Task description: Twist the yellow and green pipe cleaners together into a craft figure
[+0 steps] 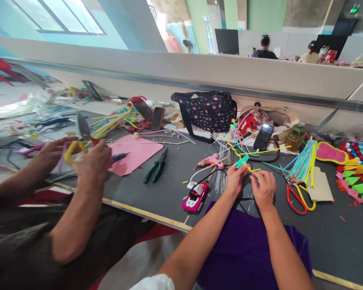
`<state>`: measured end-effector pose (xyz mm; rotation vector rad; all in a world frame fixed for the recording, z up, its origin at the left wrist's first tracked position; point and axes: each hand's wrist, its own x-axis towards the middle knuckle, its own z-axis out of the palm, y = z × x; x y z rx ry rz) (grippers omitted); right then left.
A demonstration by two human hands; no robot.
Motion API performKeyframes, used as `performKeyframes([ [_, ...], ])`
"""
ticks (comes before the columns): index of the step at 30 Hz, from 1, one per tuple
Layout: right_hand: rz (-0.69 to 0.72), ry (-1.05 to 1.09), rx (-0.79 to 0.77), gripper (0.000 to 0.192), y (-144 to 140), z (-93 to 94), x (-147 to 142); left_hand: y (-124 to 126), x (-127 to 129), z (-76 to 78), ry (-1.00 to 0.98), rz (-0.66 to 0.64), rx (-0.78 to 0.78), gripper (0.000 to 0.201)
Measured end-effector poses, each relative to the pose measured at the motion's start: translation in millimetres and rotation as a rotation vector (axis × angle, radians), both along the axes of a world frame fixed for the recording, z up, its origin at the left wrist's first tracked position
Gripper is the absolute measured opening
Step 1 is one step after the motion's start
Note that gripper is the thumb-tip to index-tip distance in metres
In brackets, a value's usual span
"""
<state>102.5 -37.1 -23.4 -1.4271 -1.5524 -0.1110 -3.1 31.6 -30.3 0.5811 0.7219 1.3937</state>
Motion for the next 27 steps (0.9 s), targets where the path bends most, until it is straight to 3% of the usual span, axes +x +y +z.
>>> performKeyframes([
  [6, -0.040, -0.136, -0.025, 0.018, 4.1, -6.0, 0.2, -2.5, 0.8, 0.3, 0.004, -0.039, 0.017, 0.026],
  [12, -0.026, -0.079, -0.036, 0.015, 6.1, -8.0, 1.0, -1.9, 0.0, -3.3, 0.016, -0.078, 0.051, 0.026],
  [17, 0.099, 0.196, -0.144, 0.014, 6.7, -4.8, 1.4, -2.3, -2.8, -0.6, 0.022, -0.117, 0.075, 0.025],
  [24, 0.332, 0.854, -0.448, 0.017, 9.2, -1.2, 4.3, -2.7, -5.7, 2.0, 0.033, -0.178, 0.114, 0.023],
  [27, 0.351, 0.918, -0.464, 0.018, 9.6, -1.6, 3.9, -2.3, -5.8, 2.0, 0.055, -0.172, 0.110, 0.023],
])
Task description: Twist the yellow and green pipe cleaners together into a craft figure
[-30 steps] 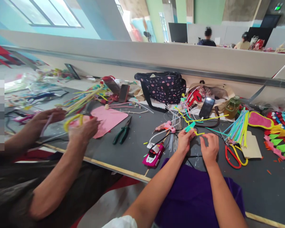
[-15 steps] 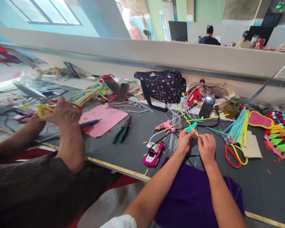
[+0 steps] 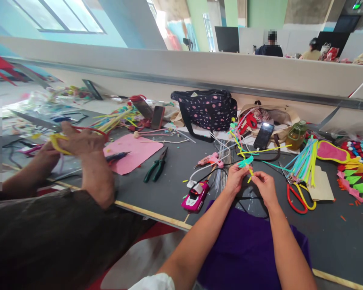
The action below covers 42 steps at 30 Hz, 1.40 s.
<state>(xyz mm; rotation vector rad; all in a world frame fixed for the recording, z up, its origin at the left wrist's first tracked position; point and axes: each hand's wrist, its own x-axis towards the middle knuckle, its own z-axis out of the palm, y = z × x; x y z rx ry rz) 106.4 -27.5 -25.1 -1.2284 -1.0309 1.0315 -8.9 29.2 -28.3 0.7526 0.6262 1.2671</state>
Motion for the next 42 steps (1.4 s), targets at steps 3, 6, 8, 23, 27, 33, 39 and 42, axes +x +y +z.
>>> performKeyframes([
  [3, -0.041, -0.172, 0.069, 0.016, -0.7, -2.0, -0.7, 1.2, 0.5, -1.3, 0.028, 0.042, -0.020, 0.025],
  [6, -0.075, -0.488, 0.190, 0.012, -2.2, -3.0, -1.4, 2.3, 1.1, -3.0, 0.037, 0.080, -0.051, 0.025],
  [8, -0.097, -0.685, 0.274, 0.013, -3.1, -2.9, -1.9, 2.4, 1.7, -3.5, 0.027, 0.094, -0.066, 0.026],
  [23, -0.192, -1.039, 0.398, 0.010, -4.3, -7.3, -5.4, 0.4, 6.1, -3.7, -0.024, 0.083, -0.082, 0.027],
  [27, -0.195, -0.957, 0.386, 0.016, -4.8, -6.7, -8.9, 0.8, 5.5, -2.0, -0.055, 0.088, -0.101, 0.025],
  [33, -0.195, -0.591, 0.269, 0.016, -4.6, -7.3, -12.6, 0.6, 4.9, -0.4, -0.083, 0.069, -0.084, 0.023],
  [39, -0.123, 0.078, 0.061, 0.019, 0.6, -5.5, -14.7, -0.5, 4.5, -0.3, -0.092, 0.045, -0.044, 0.022],
  [42, -0.053, 0.369, -0.047, 0.018, 2.7, -4.7, -12.7, -1.2, 5.2, -1.3, -0.088, 0.029, -0.028, 0.023],
])
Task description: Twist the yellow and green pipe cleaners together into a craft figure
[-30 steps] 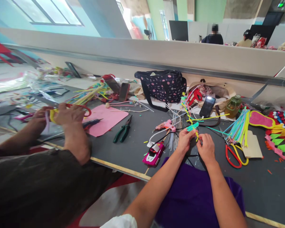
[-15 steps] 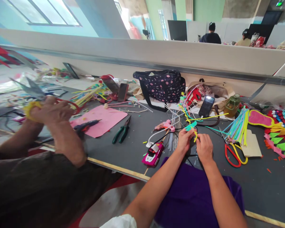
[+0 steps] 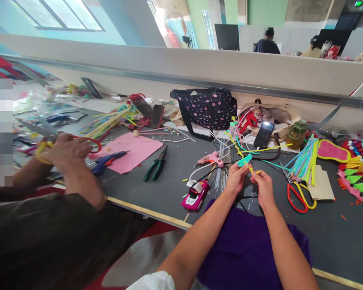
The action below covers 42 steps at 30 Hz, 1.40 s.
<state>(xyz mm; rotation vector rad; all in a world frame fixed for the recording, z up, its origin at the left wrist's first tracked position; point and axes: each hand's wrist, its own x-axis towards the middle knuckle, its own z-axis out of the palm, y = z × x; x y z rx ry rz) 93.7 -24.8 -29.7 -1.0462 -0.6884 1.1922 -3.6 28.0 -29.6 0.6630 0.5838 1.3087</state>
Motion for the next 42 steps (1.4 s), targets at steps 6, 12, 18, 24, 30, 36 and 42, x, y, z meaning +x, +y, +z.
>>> performKeyframes([
  [6, 0.023, 0.003, -0.076, 0.024, 1.1, -2.3, 1.7, 1.1, 0.5, 0.4, 0.088, 0.051, 0.005, 0.024],
  [12, -0.396, -0.877, 0.208, 0.031, -4.7, -0.2, 2.3, 0.4, 0.6, 4.8, 0.099, 0.117, -0.050, 0.027],
  [18, -0.485, -1.450, 0.385, 0.012, -10.1, 7.5, 6.7, 0.5, 2.1, 2.7, 0.043, 0.099, -0.075, 0.027],
  [24, -0.556, -1.569, 0.431, 0.016, -12.4, 12.5, 5.2, 2.3, 2.1, -0.5, -0.016, 0.078, -0.095, 0.025],
  [30, -0.554, -1.583, 0.459, 0.013, -12.8, 11.5, 6.2, 1.5, 1.2, 0.4, -0.028, 0.063, -0.106, 0.023],
  [36, -0.461, -1.549, 0.414, 0.014, -12.9, 12.1, 6.7, 2.7, -0.4, 0.6, -0.036, 0.064, -0.108, 0.023],
  [42, -0.387, -1.566, 0.385, 0.012, -10.6, 8.8, 7.1, 1.9, -1.6, 0.9, -0.020, 0.073, -0.098, 0.025],
])
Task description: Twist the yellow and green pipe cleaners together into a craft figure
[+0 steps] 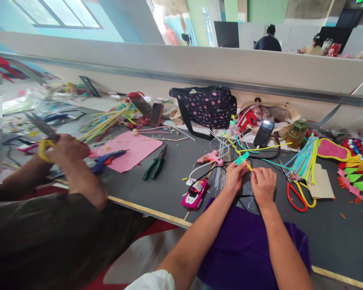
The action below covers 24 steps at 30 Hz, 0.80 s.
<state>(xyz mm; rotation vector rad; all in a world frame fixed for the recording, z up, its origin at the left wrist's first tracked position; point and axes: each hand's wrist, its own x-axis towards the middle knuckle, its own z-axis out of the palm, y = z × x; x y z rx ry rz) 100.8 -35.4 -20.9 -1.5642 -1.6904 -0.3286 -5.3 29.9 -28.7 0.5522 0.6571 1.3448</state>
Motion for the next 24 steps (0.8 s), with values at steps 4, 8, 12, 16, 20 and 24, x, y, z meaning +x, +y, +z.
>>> performKeyframes([
  [4, 0.029, 0.044, -0.022, 0.011, 1.6, -2.8, 0.7, -1.4, 0.2, 1.3, 0.011, -0.011, 0.019, 0.025],
  [8, 0.066, 0.141, -0.055, 0.010, 2.6, -2.9, 2.0, -1.3, 0.3, 1.2, 0.024, -0.015, 0.023, 0.026],
  [12, 0.152, 0.344, -0.135, 0.014, 4.2, -3.9, 4.4, -0.4, -0.3, 1.0, 0.035, -0.022, 0.018, 0.026],
  [16, 0.250, 0.749, -0.307, 0.018, 6.5, -5.8, 6.8, -0.7, -0.9, 1.2, 0.055, -0.038, 0.041, 0.023],
  [20, 0.380, 1.153, -0.493, 0.018, 7.9, -4.7, 8.3, -2.1, -0.8, 1.0, 0.078, -0.059, 0.083, 0.023],
  [24, 0.437, 1.278, -0.577, 0.019, 7.9, -3.0, 9.1, -3.3, -0.2, 1.5, 0.087, -0.057, 0.081, 0.024],
])
